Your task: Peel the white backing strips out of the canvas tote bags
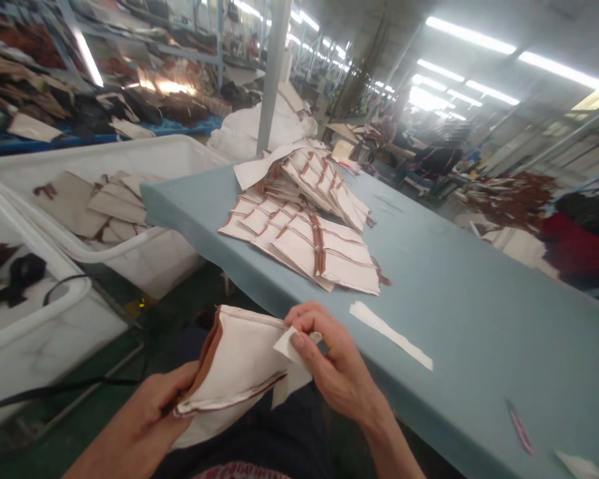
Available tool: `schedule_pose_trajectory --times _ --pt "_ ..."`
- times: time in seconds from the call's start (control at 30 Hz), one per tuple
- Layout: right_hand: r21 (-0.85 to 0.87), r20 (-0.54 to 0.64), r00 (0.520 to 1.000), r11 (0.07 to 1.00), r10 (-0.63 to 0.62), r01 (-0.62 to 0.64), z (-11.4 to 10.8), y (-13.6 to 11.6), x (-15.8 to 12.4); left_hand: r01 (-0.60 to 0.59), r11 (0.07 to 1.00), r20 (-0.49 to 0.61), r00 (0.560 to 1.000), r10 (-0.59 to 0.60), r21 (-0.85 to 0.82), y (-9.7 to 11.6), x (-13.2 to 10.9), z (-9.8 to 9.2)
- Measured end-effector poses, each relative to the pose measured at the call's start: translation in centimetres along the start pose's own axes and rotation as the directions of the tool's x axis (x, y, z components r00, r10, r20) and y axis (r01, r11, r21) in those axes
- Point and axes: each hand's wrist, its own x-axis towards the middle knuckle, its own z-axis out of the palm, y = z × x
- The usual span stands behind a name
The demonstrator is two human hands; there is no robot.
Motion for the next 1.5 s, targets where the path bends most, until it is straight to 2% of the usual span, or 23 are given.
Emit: schedule_pose_trajectory --times 0.1,0.17,0.23,0.33,0.4,0.47,0.57,0.67,0.77,0.87,0.93,1.0,1.1,1.27,1.4,1.5 --pt "-0.043 0.117 0.991 0.996 -0.066 0.072 -1.2 0.0 -0.3 0.021 0.999 0.069 0.997 -0.019 -0.029 -0.7 -1.0 1.2" --pt "-0.050 0.237 0.969 0.995 -0.070 0.085 -1.4 -0.3 -0.5 0.006 1.000 0.061 0.998 -0.004 -0.026 -0.8 -1.3 2.0" --pt "-0.128 0.298 0.951 0.983 -0.088 0.131 -1.3 -0.6 -0.8 -0.033 0.999 0.099 0.995 0.033 -0.007 -0.8 -1.2 2.8" --pt "-0.371 0.233 0.949 0.882 -0.214 0.290 -0.9 -1.2 -1.7 -0.136 0.988 0.160 0.979 0.123 0.070 -1.0 -0.7 4.1" --pt "-0.485 0.181 0.934 0.798 -0.308 0.357 -0.8 -1.6 -2.6 -0.248 0.955 0.099 0.967 0.234 0.162 -1.3 -0.4 5.0" --pt "-0.526 0.153 0.926 0.765 -0.346 0.372 -0.9 -1.8 -3.5 -0.378 0.890 0.020 0.922 0.386 0.256 -1.3 -0.4 5.9" --pt "-0.547 0.101 0.924 0.755 -0.368 0.361 -0.7 -1.7 -4.7 -0.542 0.769 -0.020 0.813 0.582 0.337 -0.6 -0.7 7.0" --pt "-0.584 0.043 0.922 0.739 -0.384 0.336 -0.4 -1.3 -5.4 -0.597 0.713 -0.082 0.743 0.664 0.367 1.0 -0.8 7.6" --pt "-0.600 0.033 0.928 0.735 -0.371 0.315 0.1 -0.7 -5.9 -0.614 0.705 -0.126 0.716 0.686 0.355 2.3 -0.7 7.8" --pt "-0.587 0.048 0.935 0.747 -0.351 0.310 0.5 -0.3 -6.3 -0.549 0.765 -0.158 0.768 0.620 0.336 2.7 -0.6 7.6" --pt "-0.576 0.050 0.932 0.752 -0.360 0.322 0.8 -0.1 -6.5 -0.506 0.808 -0.110 0.823 0.557 0.301 2.6 -0.5 7.4" --pt "-0.568 0.053 0.927 0.752 -0.370 0.333 1.2 0.1 -6.6 -0.491 0.835 -0.062 0.852 0.519 0.248 2.3 -0.4 7.3" --pt "-0.569 0.059 0.927 0.751 -0.370 0.336 1.5 0.3 -6.8 -0.460 0.871 -0.045 0.879 0.474 0.174 2.2 -0.5 7.3" --pt "-0.572 0.072 0.920 0.740 -0.385 0.354 1.8 0.2 -6.9 -0.365 0.929 0.107 0.928 0.357 0.066 2.8 -1.0 7.0" --pt "-0.587 0.147 0.893 0.690 -0.425 0.425 2.0 -0.1 -6.9 -0.187 0.982 0.214 0.958 0.189 -0.030 4.0 -1.6 6.0" --pt "-0.605 0.198 0.881 0.654 -0.430 0.455 2.1 -0.6 -6.7 -0.050 0.998 0.304 0.950 0.063 -0.048 5.0 -1.6 5.1"
